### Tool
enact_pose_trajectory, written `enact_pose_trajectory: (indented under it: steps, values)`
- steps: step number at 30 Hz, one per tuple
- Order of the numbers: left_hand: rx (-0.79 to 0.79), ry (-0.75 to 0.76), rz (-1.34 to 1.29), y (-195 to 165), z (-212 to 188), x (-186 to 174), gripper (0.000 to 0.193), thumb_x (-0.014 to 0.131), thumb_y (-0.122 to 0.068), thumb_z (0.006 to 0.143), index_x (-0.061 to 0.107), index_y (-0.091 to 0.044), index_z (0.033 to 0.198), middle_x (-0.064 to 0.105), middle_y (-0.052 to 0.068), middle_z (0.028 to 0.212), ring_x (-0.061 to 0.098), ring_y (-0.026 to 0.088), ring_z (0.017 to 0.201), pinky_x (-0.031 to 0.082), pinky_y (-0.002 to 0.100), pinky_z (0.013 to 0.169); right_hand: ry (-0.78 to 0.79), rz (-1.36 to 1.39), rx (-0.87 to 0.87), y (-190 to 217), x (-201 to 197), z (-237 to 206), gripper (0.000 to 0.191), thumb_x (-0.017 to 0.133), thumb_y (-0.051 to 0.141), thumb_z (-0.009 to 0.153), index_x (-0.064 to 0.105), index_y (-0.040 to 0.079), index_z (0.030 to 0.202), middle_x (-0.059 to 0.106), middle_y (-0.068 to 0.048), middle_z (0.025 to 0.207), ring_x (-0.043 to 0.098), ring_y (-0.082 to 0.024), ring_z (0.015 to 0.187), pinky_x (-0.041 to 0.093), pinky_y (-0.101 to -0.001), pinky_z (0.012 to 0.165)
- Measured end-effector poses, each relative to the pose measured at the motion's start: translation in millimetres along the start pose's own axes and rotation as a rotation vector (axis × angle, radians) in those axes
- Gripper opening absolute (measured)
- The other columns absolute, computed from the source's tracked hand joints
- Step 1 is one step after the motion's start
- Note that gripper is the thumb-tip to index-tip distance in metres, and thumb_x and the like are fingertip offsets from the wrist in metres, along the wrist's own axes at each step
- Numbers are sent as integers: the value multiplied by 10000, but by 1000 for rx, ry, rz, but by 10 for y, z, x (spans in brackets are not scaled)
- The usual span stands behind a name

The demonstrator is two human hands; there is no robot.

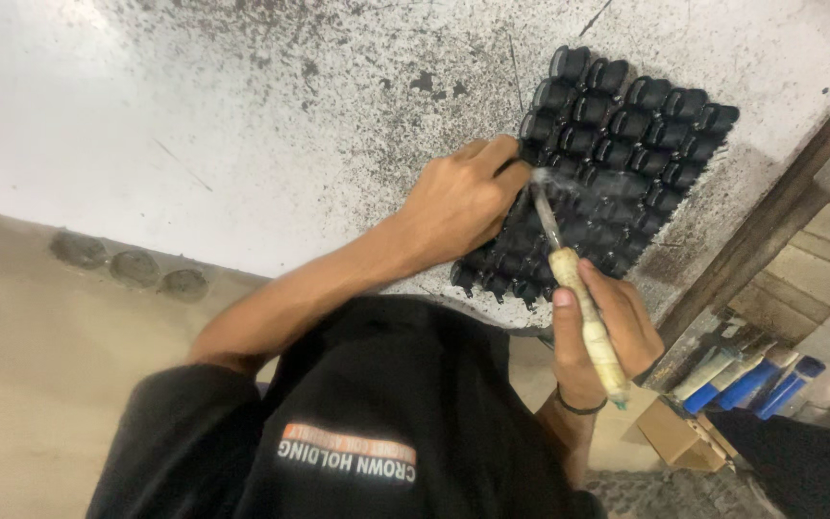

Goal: The person solders small black plastic components arranged in a grid on a workbench, holding each component steady with one hand while applying a heated soldering iron to its terminal with the other, working through the components one at a time and occasionally reaching for solder wire.

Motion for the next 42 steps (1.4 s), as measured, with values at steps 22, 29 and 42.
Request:
enact_pose_trajectory:
  steps: [22,29,42]
  values:
    - [-6,-32,80,231,89,276,191,712,-13,815,753,-13,1001,631,112,991,673,251,876,575,370,609,-207,203,109,-352,102,116,282,721,96,996,704,-96,1202,702,-192,995,660,-220,831,508,-269,745]
    - [-1,-67,12,161,177,190,215,725,-29,784,667,-12,990,633,140,984,678,301,910,585,398,649,-53,41,70,-122,-26,236,273,758,101,1022,699,-110,1184,695,-186,973,672,-207,839,522,-269,753]
    - [128,-305,151,22,523,-376,322,700,-41,861,663,-35,1180,605,72,1099,622,259,975,568,337,686,-433,492,271,-659,160,139,262,692,5,921,686,-108,1158,704,-169,1075,660,-204,866,551,-249,774]
Point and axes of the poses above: each hand's wrist, its own z-axis towards the middle knuckle, its own x-axis out of the palm, y = z × x, the point moved 5 cm from there along z, towards the middle knuckle
